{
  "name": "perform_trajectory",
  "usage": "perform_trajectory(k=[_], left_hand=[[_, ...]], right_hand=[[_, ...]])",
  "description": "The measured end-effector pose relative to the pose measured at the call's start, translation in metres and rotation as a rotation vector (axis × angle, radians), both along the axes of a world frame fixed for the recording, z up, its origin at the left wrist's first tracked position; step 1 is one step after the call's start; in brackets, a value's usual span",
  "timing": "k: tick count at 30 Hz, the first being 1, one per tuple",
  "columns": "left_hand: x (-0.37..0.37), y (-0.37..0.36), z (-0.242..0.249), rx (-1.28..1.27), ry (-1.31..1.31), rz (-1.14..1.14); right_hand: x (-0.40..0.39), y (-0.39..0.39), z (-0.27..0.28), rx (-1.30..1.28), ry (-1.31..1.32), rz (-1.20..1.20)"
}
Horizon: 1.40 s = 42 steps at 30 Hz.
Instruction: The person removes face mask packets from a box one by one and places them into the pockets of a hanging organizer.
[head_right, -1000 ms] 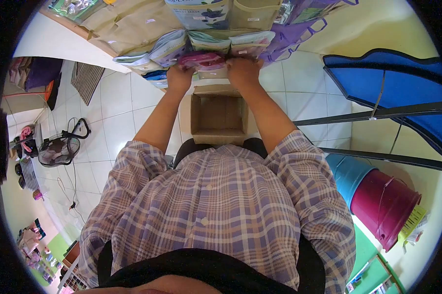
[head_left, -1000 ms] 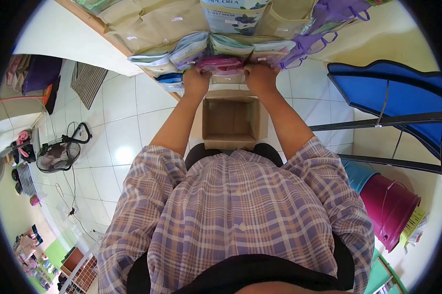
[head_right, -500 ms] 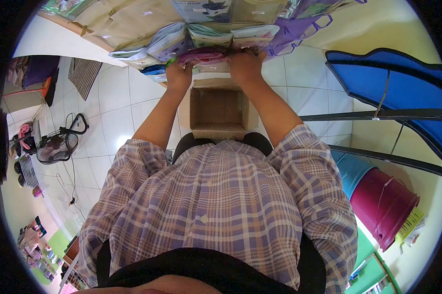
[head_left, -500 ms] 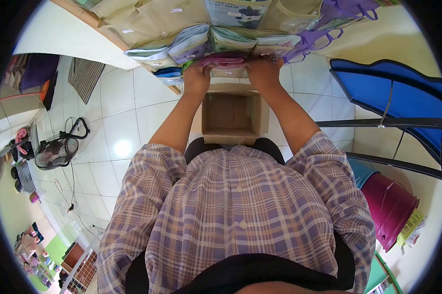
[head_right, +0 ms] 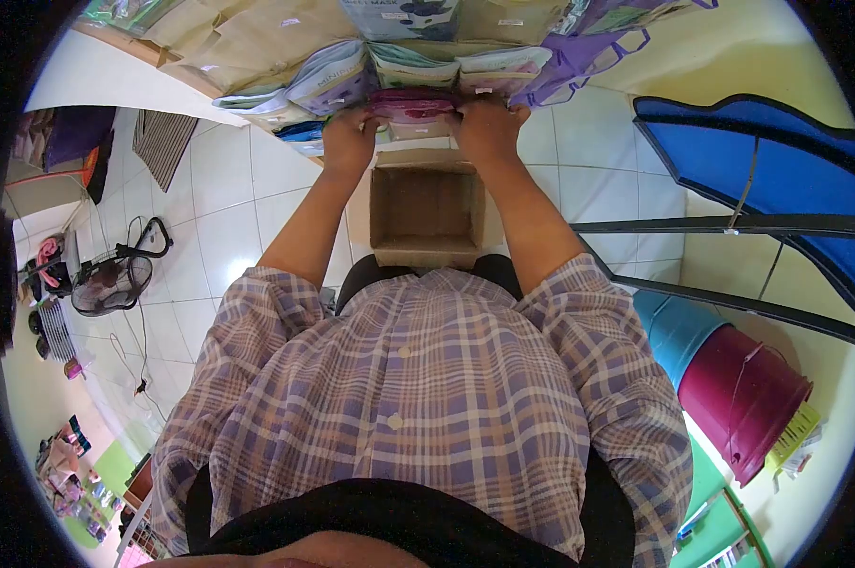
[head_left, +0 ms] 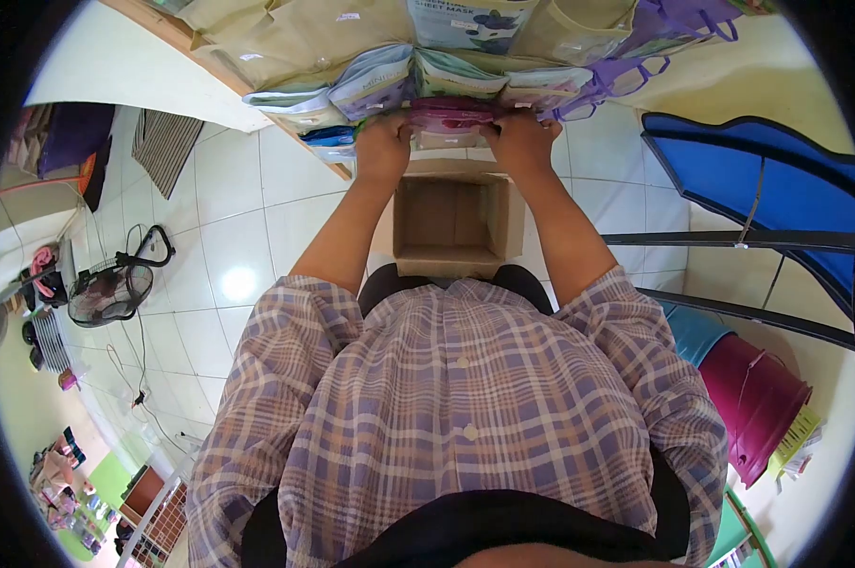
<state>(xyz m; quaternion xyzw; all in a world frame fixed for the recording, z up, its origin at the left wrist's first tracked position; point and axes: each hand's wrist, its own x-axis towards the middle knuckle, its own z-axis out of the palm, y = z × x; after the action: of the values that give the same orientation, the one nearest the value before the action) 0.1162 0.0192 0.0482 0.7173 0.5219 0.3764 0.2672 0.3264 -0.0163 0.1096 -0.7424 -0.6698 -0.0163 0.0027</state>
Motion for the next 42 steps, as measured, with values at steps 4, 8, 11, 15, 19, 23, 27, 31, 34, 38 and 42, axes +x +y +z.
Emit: perform_trajectory(k=[4,8,11,15,19,23,27,31,34,38,42], left_hand=[[0.003,-0.002,-0.002,0.005,0.003,0.029],[0.001,-0.004,0.003,0.112,-0.012,-0.037],[-0.008,0.002,-0.007,0.188,0.108,-0.195],[-0.003,0.002,-0.002,0.037,0.263,-0.085],[0.001,-0.001,-0.002,0.088,0.334,-0.069],[0.001,-0.007,0.007,0.123,0.350,-0.093],[0.008,-0.006,0.003,0.068,0.520,-0.076],[0.008,-0.006,0.000,0.148,0.418,-0.045],[0.007,-0.003,-0.011,0.192,0.401,-0.055],[0.007,-0.002,-0.004,0.184,0.532,-0.084],[0.001,0.004,0.000,0.039,0.146,-0.066]], right_hand=[[0.002,0.005,0.003,-0.146,0.004,-0.062],[0.014,0.004,-0.008,-0.040,0.080,0.010],[0.015,0.003,-0.008,-0.044,0.081,0.009],[0.011,-0.003,-0.002,-0.046,0.145,-0.011],[0.008,-0.005,0.005,-0.105,0.134,-0.071],[0.007,-0.002,0.006,-0.149,0.111,-0.091],[0.008,-0.001,0.014,-0.182,0.115,-0.058],[0.008,-0.010,0.015,-0.047,0.263,-0.014],[0.004,-0.021,0.011,0.146,0.296,-0.006],[0.000,-0.022,0.002,0.170,0.301,-0.017],[-0.005,-0.017,0.010,0.129,0.214,-0.069]])
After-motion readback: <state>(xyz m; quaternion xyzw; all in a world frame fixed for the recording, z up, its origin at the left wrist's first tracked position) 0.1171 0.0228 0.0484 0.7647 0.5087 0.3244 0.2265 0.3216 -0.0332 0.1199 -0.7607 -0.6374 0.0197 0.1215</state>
